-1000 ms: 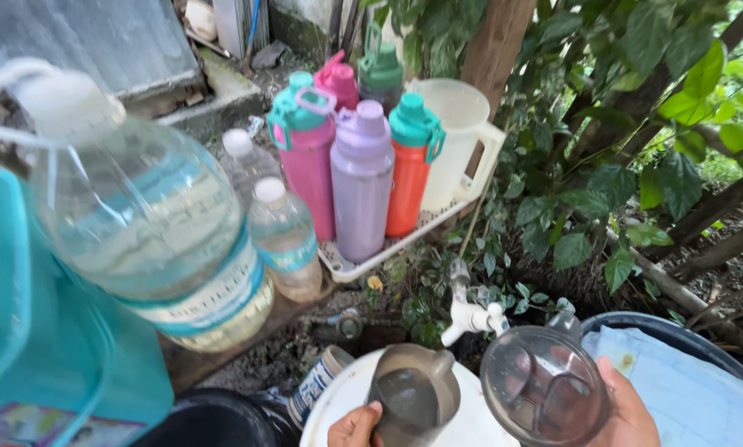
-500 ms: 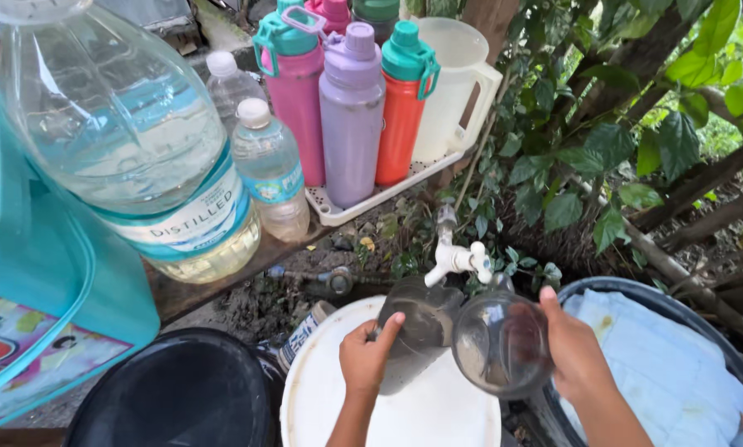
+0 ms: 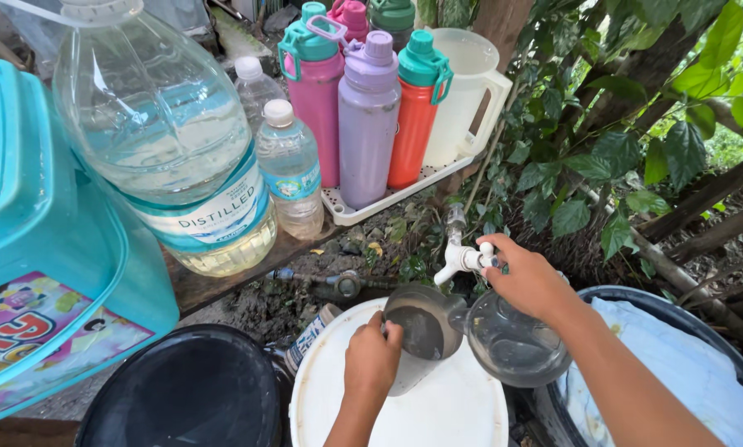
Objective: The person holds a dark plastic pitcher under an outdoor tap to fill it with water, then pours the water into a white water dispenser jug resting on a teal container. They repeat filling and pouring, then set the pitcher on the container and arrange bottles on the shelf.
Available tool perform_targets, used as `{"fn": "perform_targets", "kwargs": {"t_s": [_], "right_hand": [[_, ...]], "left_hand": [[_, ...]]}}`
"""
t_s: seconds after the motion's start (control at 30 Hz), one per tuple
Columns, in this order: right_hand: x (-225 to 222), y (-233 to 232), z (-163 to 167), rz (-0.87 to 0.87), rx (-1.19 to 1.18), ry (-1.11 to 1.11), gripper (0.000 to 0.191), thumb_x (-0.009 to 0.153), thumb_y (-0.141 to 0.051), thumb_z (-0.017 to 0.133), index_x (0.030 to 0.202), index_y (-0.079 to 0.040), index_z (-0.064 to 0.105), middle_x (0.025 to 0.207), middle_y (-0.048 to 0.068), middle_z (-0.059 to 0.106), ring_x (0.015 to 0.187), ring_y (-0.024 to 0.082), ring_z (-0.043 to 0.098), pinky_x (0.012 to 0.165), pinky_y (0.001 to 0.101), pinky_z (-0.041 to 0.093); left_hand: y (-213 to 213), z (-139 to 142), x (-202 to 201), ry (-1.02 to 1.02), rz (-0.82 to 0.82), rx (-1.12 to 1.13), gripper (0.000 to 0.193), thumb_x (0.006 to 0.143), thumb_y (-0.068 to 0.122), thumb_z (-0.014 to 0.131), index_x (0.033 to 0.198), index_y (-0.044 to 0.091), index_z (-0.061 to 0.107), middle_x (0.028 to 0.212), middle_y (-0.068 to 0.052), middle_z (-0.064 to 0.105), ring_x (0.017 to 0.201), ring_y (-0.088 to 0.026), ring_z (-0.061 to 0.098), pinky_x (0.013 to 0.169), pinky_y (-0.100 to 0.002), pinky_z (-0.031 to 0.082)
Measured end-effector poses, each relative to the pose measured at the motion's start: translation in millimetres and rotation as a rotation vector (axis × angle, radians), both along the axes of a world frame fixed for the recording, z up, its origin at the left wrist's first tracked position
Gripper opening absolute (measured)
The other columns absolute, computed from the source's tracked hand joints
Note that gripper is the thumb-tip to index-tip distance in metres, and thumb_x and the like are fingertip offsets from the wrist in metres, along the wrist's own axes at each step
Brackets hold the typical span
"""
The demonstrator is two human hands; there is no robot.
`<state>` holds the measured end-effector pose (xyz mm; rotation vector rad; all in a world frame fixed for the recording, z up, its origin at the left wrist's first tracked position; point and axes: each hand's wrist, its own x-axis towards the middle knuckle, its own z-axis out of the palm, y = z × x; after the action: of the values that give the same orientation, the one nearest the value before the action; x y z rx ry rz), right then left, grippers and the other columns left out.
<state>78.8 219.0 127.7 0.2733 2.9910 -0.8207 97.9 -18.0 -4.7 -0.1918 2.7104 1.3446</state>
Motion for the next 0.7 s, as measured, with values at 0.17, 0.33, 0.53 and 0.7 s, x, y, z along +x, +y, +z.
{"fn": "perform_targets", "kwargs": {"t_s": [0.17,0.33,0.53,0.7], "right_hand": [[-10.7,12.3,-10.5,0.042,-0.02,-0.095,0.06,0.086,-0.022,0.07,0.143,-0.02,0.051,0.114,0.015,0.074,0.1,0.032,0.073,0.09,0.0429,0.055],[-7.9,6.6,-7.4,0.149,0.005,0.018,0.048,0.082,-0.02,0.071,0.129,-0.016,0.063,0.105,0.013,0.077,0.092,0.03,0.075,0.084,0.0405,0.057],[14.7,-18.2,-0.5,0.041,0.426,-0.042,0.033,0.096,-0.018,0.058,0.129,-0.022,0.062,0.105,0.009,0.074,0.094,0.036,0.07,0.081,0.0512,0.054],[28.6,-20.4,2.2,0.137,0.484,0.121,0.053,0.094,-0.016,0.056,0.144,-0.032,0.052,0.114,0.001,0.07,0.092,0.033,0.07,0.078,0.0479,0.056]], "left_hand": [[0.8,-2.8,-20.7,0.074,-0.003,-0.004,0.043,0.096,0.026,0.049,0.126,0.002,0.069,0.105,-0.027,0.071,0.096,-0.042,0.069,0.09,-0.049,0.053],[10.5,-14.2,-22.8,0.145,0.045,0.079,0.045,0.096,0.024,0.05,0.131,0.001,0.065,0.1,-0.027,0.07,0.093,-0.042,0.068,0.088,-0.048,0.052],[25.4,-35.6,-33.4,0.167,0.008,0.175,0.043,0.096,0.026,0.05,0.129,0.003,0.066,0.101,-0.024,0.069,0.094,-0.04,0.067,0.086,-0.048,0.051],[14.9,-57.7,-52.4,0.263,-0.126,0.136,0.041,0.099,0.027,0.049,0.129,0.005,0.069,0.101,-0.026,0.07,0.096,-0.041,0.066,0.088,-0.046,0.052]]}}
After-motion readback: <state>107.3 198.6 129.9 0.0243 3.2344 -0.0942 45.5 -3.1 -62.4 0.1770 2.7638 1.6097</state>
